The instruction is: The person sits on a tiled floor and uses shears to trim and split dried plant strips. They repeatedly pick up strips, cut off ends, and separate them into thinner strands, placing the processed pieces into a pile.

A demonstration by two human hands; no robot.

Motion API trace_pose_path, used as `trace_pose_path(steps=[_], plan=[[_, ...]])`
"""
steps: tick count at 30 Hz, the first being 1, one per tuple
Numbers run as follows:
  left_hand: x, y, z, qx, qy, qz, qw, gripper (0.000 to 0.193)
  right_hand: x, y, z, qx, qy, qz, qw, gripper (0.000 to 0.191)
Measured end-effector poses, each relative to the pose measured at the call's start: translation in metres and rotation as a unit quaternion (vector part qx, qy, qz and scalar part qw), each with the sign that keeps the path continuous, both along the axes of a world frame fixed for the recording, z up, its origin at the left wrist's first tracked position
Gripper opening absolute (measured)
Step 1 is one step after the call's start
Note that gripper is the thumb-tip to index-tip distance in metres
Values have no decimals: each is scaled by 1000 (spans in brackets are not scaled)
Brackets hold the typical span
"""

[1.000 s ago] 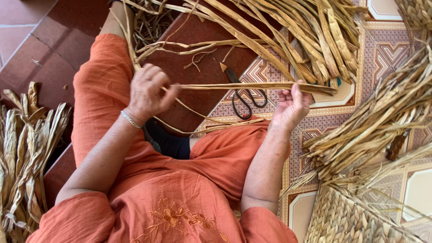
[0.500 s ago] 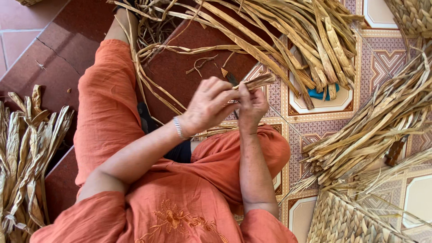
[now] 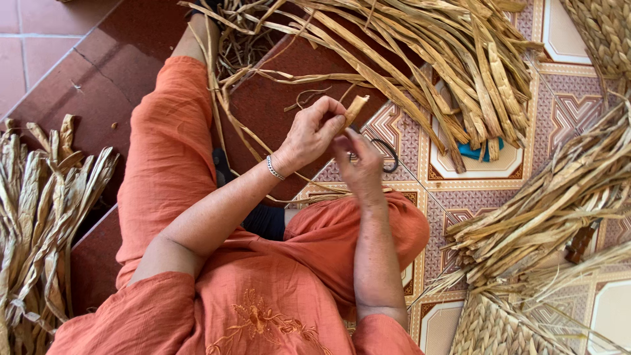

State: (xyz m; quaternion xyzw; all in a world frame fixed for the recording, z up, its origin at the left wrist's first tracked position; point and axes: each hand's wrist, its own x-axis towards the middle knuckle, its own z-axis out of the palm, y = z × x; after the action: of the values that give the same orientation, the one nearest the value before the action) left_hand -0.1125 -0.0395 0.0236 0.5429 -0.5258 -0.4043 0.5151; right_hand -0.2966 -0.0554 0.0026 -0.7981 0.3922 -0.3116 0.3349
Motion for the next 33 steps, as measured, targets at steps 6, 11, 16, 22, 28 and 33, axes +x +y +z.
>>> trace_pose_path(steps=[6, 11, 16, 22, 28, 33], plan=[[7, 4, -13, 99, 265, 7, 959, 9, -39, -31, -11, 130, 367, -137, 911, 42], [7, 8, -10, 34, 258, 23, 965, 21, -35, -45, -33, 213, 446, -166, 853, 51], [14, 8, -10, 40, 276, 16, 960, 27, -36, -52, -42, 184, 428, -147, 873, 42], [25, 5, -14, 69, 281, 43, 956, 29, -32, -34, -17, 127, 346, -147, 918, 34], [29, 1, -20, 53, 361, 46, 930, 22, -16, -15, 15, 267, 68, -190, 942, 55], [25, 2, -27, 59, 331, 71, 939, 20, -10, -5, 17, 317, -163, -3, 934, 78]])
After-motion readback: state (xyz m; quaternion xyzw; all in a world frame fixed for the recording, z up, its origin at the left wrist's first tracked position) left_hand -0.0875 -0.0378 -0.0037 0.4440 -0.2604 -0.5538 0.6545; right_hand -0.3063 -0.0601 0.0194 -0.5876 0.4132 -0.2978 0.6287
